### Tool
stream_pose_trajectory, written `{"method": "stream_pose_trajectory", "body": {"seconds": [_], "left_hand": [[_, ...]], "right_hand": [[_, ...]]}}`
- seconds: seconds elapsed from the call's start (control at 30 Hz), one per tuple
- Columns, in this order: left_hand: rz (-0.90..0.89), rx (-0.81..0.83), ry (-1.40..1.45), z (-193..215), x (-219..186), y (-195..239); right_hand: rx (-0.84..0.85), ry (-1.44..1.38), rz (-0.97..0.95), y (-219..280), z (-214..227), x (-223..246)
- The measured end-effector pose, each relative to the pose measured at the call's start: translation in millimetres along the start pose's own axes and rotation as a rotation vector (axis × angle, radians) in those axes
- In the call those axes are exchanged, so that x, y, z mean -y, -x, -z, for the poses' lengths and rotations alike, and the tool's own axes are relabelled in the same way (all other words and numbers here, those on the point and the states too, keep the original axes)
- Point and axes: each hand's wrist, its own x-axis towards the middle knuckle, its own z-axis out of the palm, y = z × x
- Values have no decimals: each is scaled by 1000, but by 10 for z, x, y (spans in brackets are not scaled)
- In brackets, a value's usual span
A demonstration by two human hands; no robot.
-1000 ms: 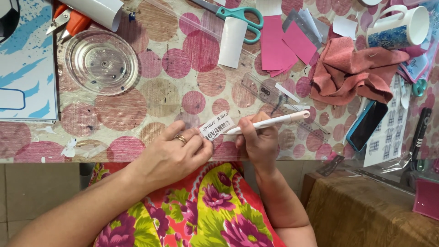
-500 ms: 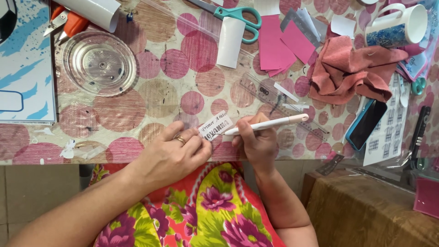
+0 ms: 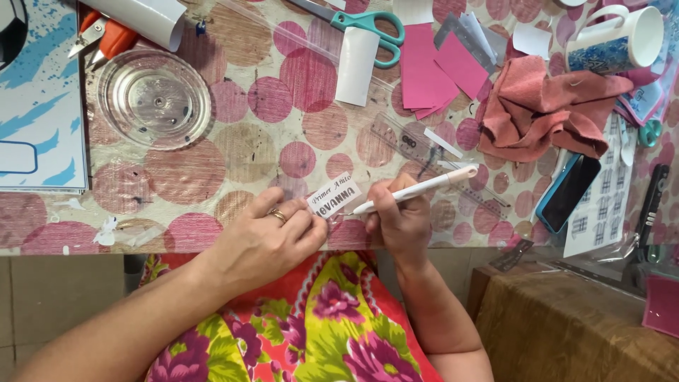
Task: Marking, cutting, and peeling personalized labels at a workstation
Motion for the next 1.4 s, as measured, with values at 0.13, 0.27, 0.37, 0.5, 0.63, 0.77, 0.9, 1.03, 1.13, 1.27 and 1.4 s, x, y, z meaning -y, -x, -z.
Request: {"method": "stream_pose_trajectory", "body": {"seconds": [0.13, 0.27, 0.37, 0.5, 0.63, 0.77, 0.9, 1.03, 1.13, 1.27, 1.4], "left_hand": [[-2, -11, -3, -7, 3, -14], [0, -37, 0, -4, 13, -25], [16, -55, 1, 112, 15, -107], [26, -70, -12, 97, 7, -112], [33, -20, -4, 48, 28, -87], [58, -21, 6, 243, 26, -208], [72, -67, 14, 101, 0, -62], [5, 45, -1, 141, -15, 57], [4, 77, 34, 146, 3, 105], [2, 93, 82, 111, -13, 155], [9, 75, 70, 102, -6, 170]], "right_hand": [[-2, -70, 19, -39, -4, -20], [-55, -288, 6, 49, 136, -258], [-86, -403, 5, 159, 391, -453], [-152, -286, 12, 150, 509, -55], [-140, 706, -120, 133, 629, 206], [-128, 1043, -26, 99, 633, 224], [-276, 1169, 491, 460, 471, -120], [263, 778, 685, 474, -101, 104], [409, 870, 641, 352, -200, 48], [389, 978, 603, 264, -154, -44], [328, 1133, 588, 227, -107, -73]]}}
